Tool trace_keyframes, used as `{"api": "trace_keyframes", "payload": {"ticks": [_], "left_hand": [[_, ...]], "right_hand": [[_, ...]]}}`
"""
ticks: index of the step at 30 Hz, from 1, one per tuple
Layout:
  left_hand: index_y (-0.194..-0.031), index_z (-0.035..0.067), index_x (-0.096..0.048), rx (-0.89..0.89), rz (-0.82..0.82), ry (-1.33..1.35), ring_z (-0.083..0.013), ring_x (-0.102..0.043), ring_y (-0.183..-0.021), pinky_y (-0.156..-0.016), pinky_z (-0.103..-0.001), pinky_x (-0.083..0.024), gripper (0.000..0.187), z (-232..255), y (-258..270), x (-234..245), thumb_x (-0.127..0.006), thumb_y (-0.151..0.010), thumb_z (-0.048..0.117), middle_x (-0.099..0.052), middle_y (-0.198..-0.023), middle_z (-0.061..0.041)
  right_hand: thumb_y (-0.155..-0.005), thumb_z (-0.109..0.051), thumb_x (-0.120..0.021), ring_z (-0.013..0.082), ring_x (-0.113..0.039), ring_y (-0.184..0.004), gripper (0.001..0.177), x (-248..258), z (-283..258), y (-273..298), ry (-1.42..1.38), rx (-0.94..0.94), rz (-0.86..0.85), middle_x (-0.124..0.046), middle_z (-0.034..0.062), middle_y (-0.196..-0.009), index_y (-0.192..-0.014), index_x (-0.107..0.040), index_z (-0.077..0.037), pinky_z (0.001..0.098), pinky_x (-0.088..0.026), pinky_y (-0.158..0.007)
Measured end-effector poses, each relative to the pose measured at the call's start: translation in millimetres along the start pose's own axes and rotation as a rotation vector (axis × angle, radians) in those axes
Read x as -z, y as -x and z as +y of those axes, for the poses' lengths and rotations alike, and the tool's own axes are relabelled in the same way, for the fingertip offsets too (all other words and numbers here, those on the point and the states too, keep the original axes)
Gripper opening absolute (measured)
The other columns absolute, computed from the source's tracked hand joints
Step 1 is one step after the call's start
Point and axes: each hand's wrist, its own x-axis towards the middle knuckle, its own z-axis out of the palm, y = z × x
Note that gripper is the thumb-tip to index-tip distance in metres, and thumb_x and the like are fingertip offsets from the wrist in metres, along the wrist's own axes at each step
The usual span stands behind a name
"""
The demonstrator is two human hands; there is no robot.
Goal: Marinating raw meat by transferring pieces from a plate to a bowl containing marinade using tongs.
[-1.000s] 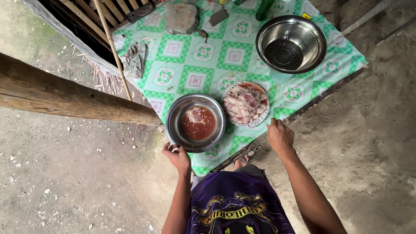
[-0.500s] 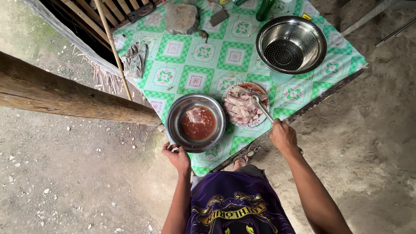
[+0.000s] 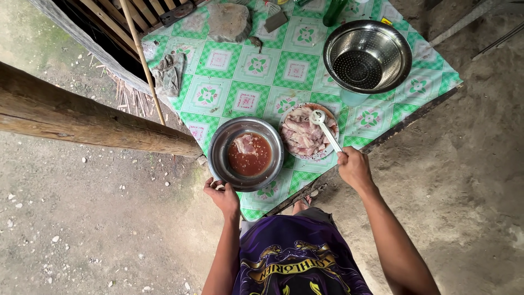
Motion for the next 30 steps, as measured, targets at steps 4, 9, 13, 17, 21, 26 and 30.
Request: {"api": "trace_keyframes", "payload": {"ticks": [4,9,13,17,21,26,30], "left_hand": [[-0.135,0.004,-0.035,0.037,0.021,-0.026,-0.0170,-0.055,-0.082,-0.068,-0.031,-0.049,0.055,6.1,1.8,3.0,-0.057,-0.085,-0.004,-0.049,-0.114,-0.011],[-0.136,0.005,-0.036,0.028,0.056,-0.060,-0.0185,-0.056,-0.087,-0.072,-0.034,-0.050,0.058,-9.9,-4.5,13.0,-0.061,-0.083,-0.003,-0.050,-0.113,-0.011],[-0.136,0.005,-0.039,0.020,0.071,-0.118,-0.0199,-0.055,-0.092,-0.075,-0.035,-0.050,0.059,-24.6,-7.7,22.2,-0.063,-0.083,-0.002,-0.050,-0.113,-0.013],[-0.136,0.006,-0.043,0.176,-0.029,-0.125,-0.0202,-0.059,-0.089,-0.073,-0.035,-0.051,0.053,-33.6,-12.9,29.0,-0.063,-0.087,0.003,-0.054,-0.115,-0.011],[-0.138,0.005,-0.039,0.333,-0.194,-0.049,-0.0189,-0.060,-0.078,-0.064,-0.034,-0.051,0.054,-44.8,-10.9,36.5,-0.062,-0.089,0.005,-0.055,-0.109,-0.011],[-0.142,0.005,-0.039,0.354,-0.237,-0.002,-0.0163,-0.062,-0.077,-0.064,-0.030,-0.053,0.057,-56.0,-8.8,42.9,-0.063,-0.090,0.008,-0.057,-0.108,-0.009],[-0.144,0.003,-0.038,0.375,-0.264,0.000,-0.0160,-0.062,-0.075,-0.062,-0.030,-0.052,0.059,-45.3,-7.3,47.3,-0.062,-0.090,0.009,-0.058,-0.105,-0.008]], "right_hand": [[-0.102,-0.018,-0.058,0.0215,-0.068,-0.066,0.022,-12.2,-8.8,3.5,0.002,0.211,0.078,-0.072,0.0105,-0.077,-0.107,-0.070,0.000,0.0383,-0.053,-0.063],[-0.105,-0.023,-0.051,0.0188,-0.067,-0.061,0.027,-23.1,-57.3,21.6,0.050,0.138,-0.190,-0.069,0.0099,-0.075,-0.109,-0.066,0.000,0.0348,-0.053,-0.054],[-0.106,-0.026,-0.048,0.0204,-0.066,-0.057,0.030,-47.7,-92.1,34.8,0.133,0.150,-0.320,-0.068,0.0120,-0.073,-0.120,-0.059,-0.002,0.0331,-0.054,-0.054],[-0.107,-0.024,-0.048,0.0252,-0.064,-0.062,0.026,-80.9,-114.5,35.2,0.293,0.226,-0.436,-0.068,0.0135,-0.078,-0.107,-0.061,-0.001,0.0431,-0.051,-0.056],[-0.102,-0.022,-0.055,0.0358,-0.069,-0.079,0.024,-109.5,-135.4,31.6,0.403,0.390,-0.385,-0.070,0.0217,-0.092,-0.108,-0.063,0.000,0.0482,-0.054,-0.067],[-0.103,-0.016,-0.051,0.0351,-0.075,-0.085,0.027,-132.8,-159.3,26.3,0.475,0.388,-0.425,-0.073,0.0231,-0.098,-0.120,-0.061,0.002,0.0489,-0.058,-0.074],[-0.091,-0.005,-0.057,0.0375,-0.073,-0.087,0.031,-160.0,-150.1,18.0,0.552,0.548,-0.313,-0.072,0.0250,-0.098,-0.120,-0.061,0.005,0.0489,-0.057,-0.075]]}}
